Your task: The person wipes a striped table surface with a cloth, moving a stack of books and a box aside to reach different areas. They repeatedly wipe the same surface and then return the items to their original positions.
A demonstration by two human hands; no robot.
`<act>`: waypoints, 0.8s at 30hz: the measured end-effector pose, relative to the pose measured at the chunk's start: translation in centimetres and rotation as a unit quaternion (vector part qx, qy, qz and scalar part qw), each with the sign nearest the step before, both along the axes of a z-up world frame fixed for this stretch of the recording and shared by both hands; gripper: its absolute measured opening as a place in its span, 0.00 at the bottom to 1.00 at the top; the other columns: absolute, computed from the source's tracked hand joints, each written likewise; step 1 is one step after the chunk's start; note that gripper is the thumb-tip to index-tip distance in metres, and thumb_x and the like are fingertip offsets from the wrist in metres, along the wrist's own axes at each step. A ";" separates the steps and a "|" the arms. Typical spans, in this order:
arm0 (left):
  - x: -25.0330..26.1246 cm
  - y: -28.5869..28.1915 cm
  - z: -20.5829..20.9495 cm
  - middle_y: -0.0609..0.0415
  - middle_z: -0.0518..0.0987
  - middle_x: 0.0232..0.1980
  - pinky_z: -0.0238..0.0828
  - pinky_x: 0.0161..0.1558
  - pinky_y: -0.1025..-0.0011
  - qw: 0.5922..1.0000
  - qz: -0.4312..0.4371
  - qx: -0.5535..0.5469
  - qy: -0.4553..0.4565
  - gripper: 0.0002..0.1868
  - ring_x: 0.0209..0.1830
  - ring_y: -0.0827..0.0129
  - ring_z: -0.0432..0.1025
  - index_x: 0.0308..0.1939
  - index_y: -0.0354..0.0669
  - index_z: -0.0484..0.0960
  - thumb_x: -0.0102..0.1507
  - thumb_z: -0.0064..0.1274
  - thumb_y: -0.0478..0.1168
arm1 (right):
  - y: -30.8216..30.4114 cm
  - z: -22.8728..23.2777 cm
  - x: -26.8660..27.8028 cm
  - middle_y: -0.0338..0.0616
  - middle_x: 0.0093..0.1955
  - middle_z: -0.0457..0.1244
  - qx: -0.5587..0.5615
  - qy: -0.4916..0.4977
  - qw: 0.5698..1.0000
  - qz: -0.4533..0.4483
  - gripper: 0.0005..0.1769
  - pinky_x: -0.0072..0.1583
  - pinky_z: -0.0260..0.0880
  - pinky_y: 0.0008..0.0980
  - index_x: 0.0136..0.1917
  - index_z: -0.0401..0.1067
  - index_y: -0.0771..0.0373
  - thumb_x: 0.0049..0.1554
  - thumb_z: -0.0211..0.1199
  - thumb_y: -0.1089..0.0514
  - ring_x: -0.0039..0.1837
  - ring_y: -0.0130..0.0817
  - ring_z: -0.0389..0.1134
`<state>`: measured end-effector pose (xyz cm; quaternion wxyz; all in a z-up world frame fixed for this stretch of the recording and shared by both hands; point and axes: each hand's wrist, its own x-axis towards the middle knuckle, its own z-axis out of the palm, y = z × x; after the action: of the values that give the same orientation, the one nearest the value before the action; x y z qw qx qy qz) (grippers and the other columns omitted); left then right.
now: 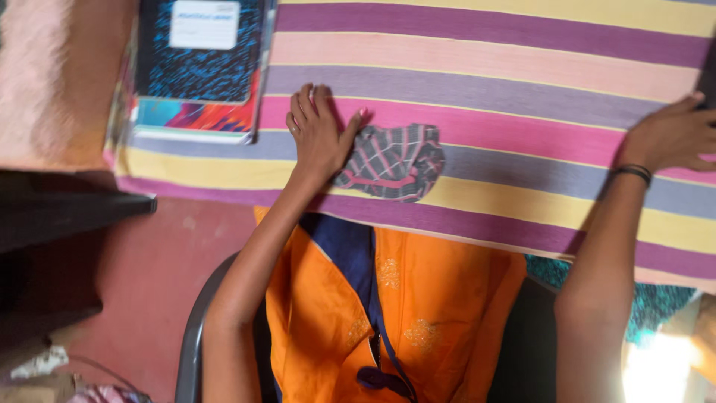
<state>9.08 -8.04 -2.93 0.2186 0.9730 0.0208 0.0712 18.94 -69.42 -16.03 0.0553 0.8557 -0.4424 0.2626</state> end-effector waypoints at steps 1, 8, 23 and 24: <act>1.8 -1.2 0.1 0.26 0.55 0.74 0.39 0.70 0.37 1.000 0.002 -0.013 -0.001 0.51 0.76 0.35 0.47 0.71 0.24 0.59 0.68 0.44 0.71 | 0.1 0.4 -0.3 0.62 0.72 0.55 0.023 0.031 0.999 -0.036 0.32 0.66 0.49 0.80 0.75 0.53 0.57 0.73 0.43 0.31 0.74 0.58 0.56; 9.4 -5.5 -1.4 0.35 0.62 0.67 0.44 0.67 0.41 0.991 0.106 -0.059 -0.056 0.39 0.71 0.44 0.53 0.63 0.32 0.68 0.66 0.51 0.65 | 3.4 3.7 -1.8 0.69 0.81 0.40 0.054 0.044 0.998 -0.005 0.35 0.71 0.47 0.76 0.85 0.35 0.55 0.76 0.37 0.36 0.80 0.55 0.47; 12.3 -5.5 -3.0 0.41 0.72 0.48 0.70 0.48 0.54 0.971 0.129 0.113 -0.167 0.24 0.45 0.50 0.68 0.45 0.33 0.74 0.64 0.52 0.54 | 2.1 2.9 -0.5 0.67 0.82 0.39 0.056 0.080 0.993 -0.060 0.37 0.71 0.45 0.77 0.84 0.37 0.58 0.76 0.35 0.33 0.81 0.58 0.44; 12.5 -5.5 -2.8 0.41 0.72 0.47 0.70 0.46 0.54 0.969 0.134 0.113 -0.176 0.24 0.44 0.50 0.67 0.45 0.32 0.74 0.64 0.53 0.53 | 2.2 3.0 -0.4 0.65 0.82 0.40 0.078 0.076 0.992 -0.058 0.36 0.72 0.46 0.75 0.84 0.38 0.58 0.76 0.35 0.33 0.81 0.57 0.45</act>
<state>21.55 -13.52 -5.74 0.0956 0.9520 0.1041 0.2714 18.51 -67.25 -13.04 0.0373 0.8477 -0.5049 0.1583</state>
